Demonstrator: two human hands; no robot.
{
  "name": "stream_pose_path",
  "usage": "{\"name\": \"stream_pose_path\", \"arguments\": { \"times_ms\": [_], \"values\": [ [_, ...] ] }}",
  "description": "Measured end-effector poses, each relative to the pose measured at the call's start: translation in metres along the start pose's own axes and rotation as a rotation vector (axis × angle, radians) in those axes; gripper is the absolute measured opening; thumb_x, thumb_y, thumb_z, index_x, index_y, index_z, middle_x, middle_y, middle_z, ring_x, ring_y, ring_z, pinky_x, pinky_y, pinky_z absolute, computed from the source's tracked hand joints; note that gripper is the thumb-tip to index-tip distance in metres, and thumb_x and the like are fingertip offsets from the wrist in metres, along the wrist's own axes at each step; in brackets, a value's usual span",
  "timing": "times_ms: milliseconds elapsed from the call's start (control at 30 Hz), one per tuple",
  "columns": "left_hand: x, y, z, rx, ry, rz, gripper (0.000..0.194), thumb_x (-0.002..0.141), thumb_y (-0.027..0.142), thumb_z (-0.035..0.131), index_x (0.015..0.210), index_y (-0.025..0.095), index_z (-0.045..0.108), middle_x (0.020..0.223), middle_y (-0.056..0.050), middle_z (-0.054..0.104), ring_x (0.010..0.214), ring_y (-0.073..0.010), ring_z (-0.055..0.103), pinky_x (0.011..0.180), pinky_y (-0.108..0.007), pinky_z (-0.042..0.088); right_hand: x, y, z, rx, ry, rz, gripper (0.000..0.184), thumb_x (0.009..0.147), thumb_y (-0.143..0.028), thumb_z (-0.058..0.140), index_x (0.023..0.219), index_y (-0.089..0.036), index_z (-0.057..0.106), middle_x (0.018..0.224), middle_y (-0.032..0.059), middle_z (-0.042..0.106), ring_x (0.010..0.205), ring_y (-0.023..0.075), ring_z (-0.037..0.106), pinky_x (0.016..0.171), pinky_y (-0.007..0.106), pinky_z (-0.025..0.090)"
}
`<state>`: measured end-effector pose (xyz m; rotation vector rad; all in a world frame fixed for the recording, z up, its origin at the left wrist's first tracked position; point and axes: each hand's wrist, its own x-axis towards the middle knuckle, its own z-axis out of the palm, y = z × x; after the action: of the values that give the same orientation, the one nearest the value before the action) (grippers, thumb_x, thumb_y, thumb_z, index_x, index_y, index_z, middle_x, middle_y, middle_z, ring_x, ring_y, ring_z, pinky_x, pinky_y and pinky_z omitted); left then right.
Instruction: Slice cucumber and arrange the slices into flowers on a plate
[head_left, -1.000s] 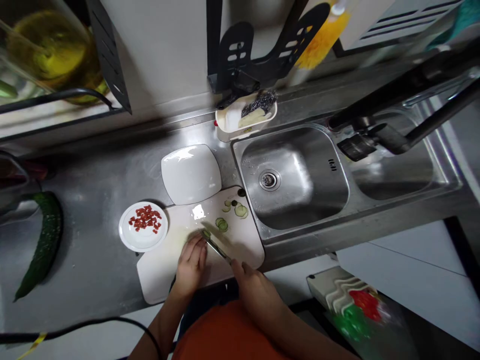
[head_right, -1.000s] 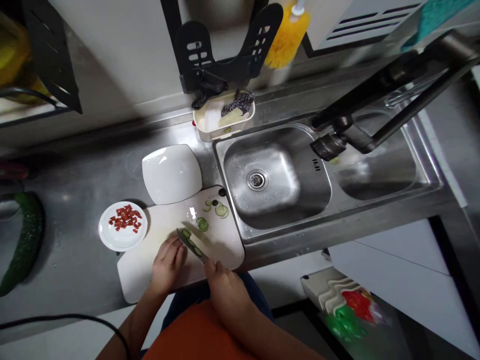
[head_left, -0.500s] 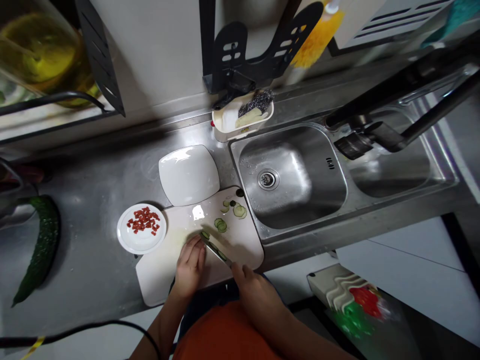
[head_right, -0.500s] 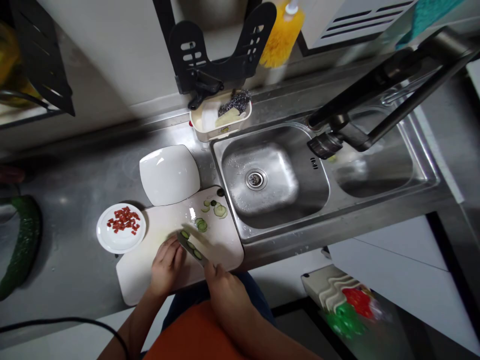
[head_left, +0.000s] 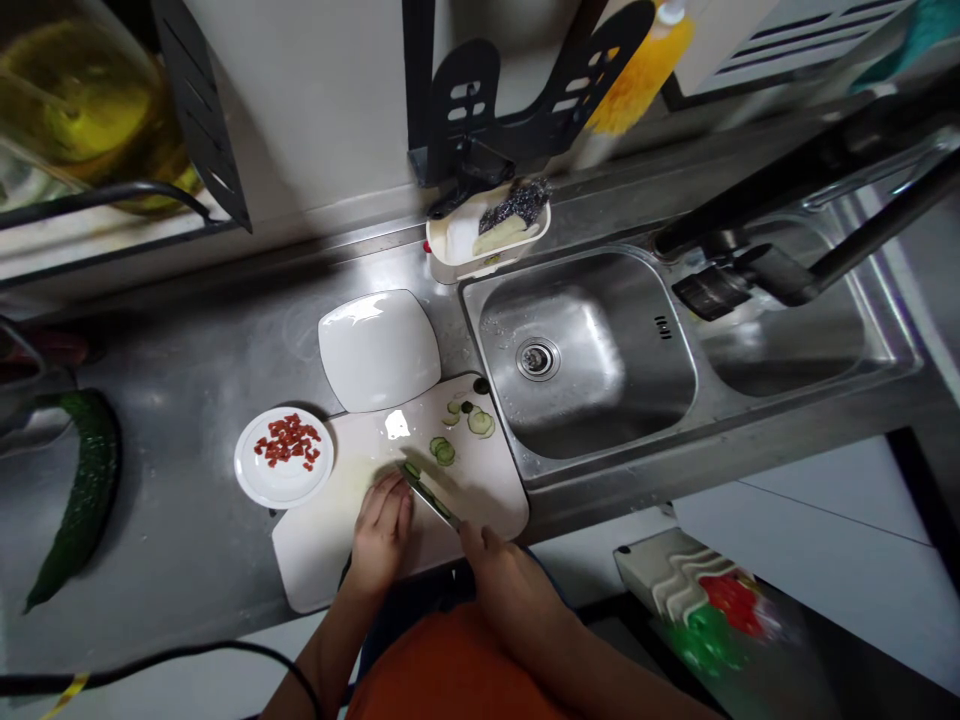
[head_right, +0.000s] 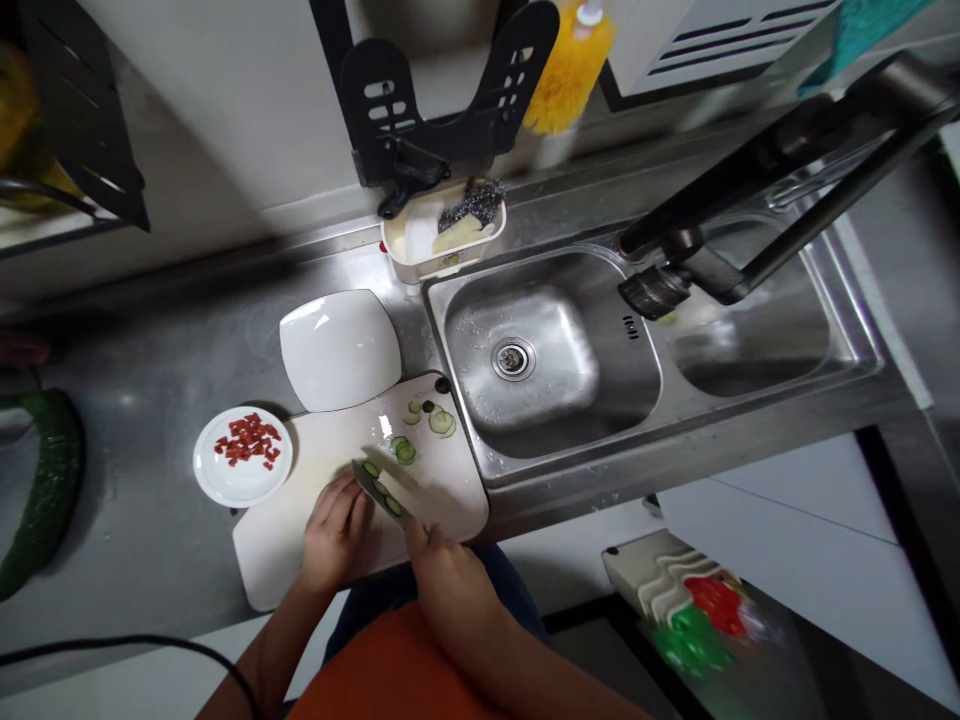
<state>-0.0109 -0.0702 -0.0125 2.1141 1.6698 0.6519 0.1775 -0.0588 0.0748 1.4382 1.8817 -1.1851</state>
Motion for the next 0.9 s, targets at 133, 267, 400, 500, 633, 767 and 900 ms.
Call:
{"name": "stream_pose_path", "arguments": {
  "times_ms": [133,267,400,500,633,767,900],
  "values": [
    [0.0,0.0,0.0,-0.013,-0.007,-0.016,0.025,0.085,0.008,0.051,0.108,0.014,0.058,0.107,-0.009,0.064,0.107,-0.0197,0.057,0.097,-0.039,0.048,0.003,-0.001,-0.003,-0.008,0.008,-0.003,0.042,0.082,0.0,0.03,0.113,-0.02,0.052,0.091,0.0078,0.065,0.073,0.0179,0.066,0.057,0.023,0.04],
    [0.0,0.0,0.0,-0.02,-0.015,-0.023,0.024,0.086,0.009,0.05,0.108,0.015,0.059,0.106,-0.009,0.065,0.106,-0.0196,0.058,0.097,-0.039,0.048,0.006,-0.001,-0.002,-0.007,0.013,-0.005,0.043,0.083,0.0,0.03,0.114,-0.02,0.051,0.09,0.008,0.065,0.074,0.0179,0.066,0.058,0.023,0.041],
    [0.0,0.0,0.0,-0.019,-0.025,-0.029,0.024,0.087,0.01,0.049,0.109,0.015,0.059,0.108,-0.01,0.064,0.109,-0.0205,0.057,0.097,-0.04,0.048,0.009,-0.001,-0.002,0.017,0.0,-0.01,0.046,0.084,-0.001,0.028,0.118,-0.02,0.051,0.094,0.0093,0.065,0.075,0.0188,0.066,0.06,0.024,0.043],
    [-0.001,-0.001,0.0,-0.019,-0.023,-0.025,0.025,0.087,0.01,0.049,0.109,0.015,0.059,0.11,-0.01,0.064,0.109,-0.0211,0.057,0.098,-0.041,0.047,0.011,-0.002,-0.002,0.032,0.002,-0.006,0.048,0.083,0.0,0.027,0.12,-0.019,0.05,0.095,0.0098,0.064,0.076,0.0191,0.066,0.06,0.025,0.043],
    [-0.001,-0.001,0.001,-0.019,-0.017,-0.024,0.024,0.087,0.012,0.049,0.109,0.015,0.06,0.107,-0.01,0.066,0.107,-0.0208,0.059,0.097,-0.041,0.048,0.014,-0.002,0.0,0.029,0.0,-0.006,0.045,0.083,0.0,0.029,0.118,-0.019,0.05,0.094,0.0094,0.064,0.074,0.0196,0.066,0.058,0.025,0.043],
    [-0.001,-0.001,0.002,-0.012,-0.005,-0.024,0.024,0.088,0.014,0.048,0.109,0.016,0.06,0.107,-0.01,0.066,0.106,-0.0207,0.06,0.096,-0.041,0.049,0.018,-0.004,-0.001,0.032,0.007,0.004,0.042,0.084,-0.002,0.028,0.113,-0.019,0.052,0.094,0.0093,0.064,0.075,0.0204,0.066,0.059,0.026,0.044],
    [0.0,0.0,0.001,-0.027,-0.01,-0.027,0.025,0.088,0.012,0.048,0.11,0.016,0.06,0.109,-0.01,0.066,0.107,-0.0203,0.06,0.097,-0.04,0.048,0.022,-0.008,-0.004,0.053,0.0,0.017,0.042,0.086,-0.002,0.024,0.112,-0.017,0.053,0.094,0.0108,0.063,0.077,0.0203,0.065,0.062,0.027,0.045]
  ]
}}
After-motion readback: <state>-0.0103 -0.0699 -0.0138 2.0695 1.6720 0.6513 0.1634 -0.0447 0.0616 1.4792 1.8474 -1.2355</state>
